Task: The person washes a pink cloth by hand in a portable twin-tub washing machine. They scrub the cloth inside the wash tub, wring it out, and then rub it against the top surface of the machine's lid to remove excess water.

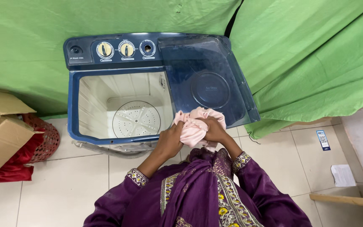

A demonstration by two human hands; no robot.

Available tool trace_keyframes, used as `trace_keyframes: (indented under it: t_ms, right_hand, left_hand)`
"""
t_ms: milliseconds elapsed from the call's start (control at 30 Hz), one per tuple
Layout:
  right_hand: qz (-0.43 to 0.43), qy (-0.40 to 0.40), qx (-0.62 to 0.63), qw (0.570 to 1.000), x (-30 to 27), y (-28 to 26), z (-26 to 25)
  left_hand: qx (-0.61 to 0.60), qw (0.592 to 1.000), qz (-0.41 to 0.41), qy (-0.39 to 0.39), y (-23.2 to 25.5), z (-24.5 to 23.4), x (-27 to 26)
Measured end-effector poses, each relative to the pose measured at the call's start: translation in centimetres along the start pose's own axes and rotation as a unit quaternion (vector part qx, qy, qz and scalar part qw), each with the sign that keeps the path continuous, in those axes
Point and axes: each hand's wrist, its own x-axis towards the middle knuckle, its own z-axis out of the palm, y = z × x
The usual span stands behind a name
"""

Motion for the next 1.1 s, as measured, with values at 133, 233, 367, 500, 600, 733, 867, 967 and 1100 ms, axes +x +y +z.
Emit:
trace_keyframes:
  t_ms: [133, 233, 367, 500, 600, 733, 867, 967, 1100]
  right_hand:
    - [-0.027, 0.075, 0.023, 0.997, 0.7, -5.4, -1.2]
    - [-0.038, 0.115, -0.037, 0.992, 1.6, -9.3, -2.5]
    - [0.116, 0.048, -0.153, 0.98, 2.5, -10.6, -2.5]
    - [0.122, 0.038, -0.223, 0.966, 2.9, -9.7, -1.6]
    - [0.165, 0.003, -0.308, 0.937, 2.9, -10.1, -1.8]
    - [0.128, 0.09, -0.318, 0.935, 2.1, -11.2, -2.6]
    - [0.133, 0.112, -0.241, 0.955, 1.5, -11.9, -5.2]
    - [0.169, 0.125, -0.209, 0.955, 0.8, -11.4, -7.6]
    - [0.07, 0.093, -0.272, 0.955, 2.0, -9.8, -8.8]
  left_hand:
    - [0.011, 0.999, -0.023, 0.03, 0.9, -3.3, 0.3]
    - [0.081, 0.989, 0.0, 0.124, 0.7, -4.5, 0.5]
    - [0.09, 0.983, -0.025, 0.159, -1.2, -4.0, 1.0]
    - [-0.073, 0.988, -0.108, 0.081, -1.8, -1.8, 1.0]
    - [-0.144, 0.979, -0.082, 0.117, -1.1, -0.1, 1.3]
    - [-0.146, 0.977, -0.147, 0.048, -2.0, 1.7, 2.7]
    - [-0.144, 0.979, -0.131, 0.065, -3.7, 2.3, 3.7]
    - [-0.179, 0.97, -0.138, 0.089, -4.1, 1.3, 3.4]
    - [-0.181, 0.964, -0.147, 0.125, -3.3, -0.9, 4.0]
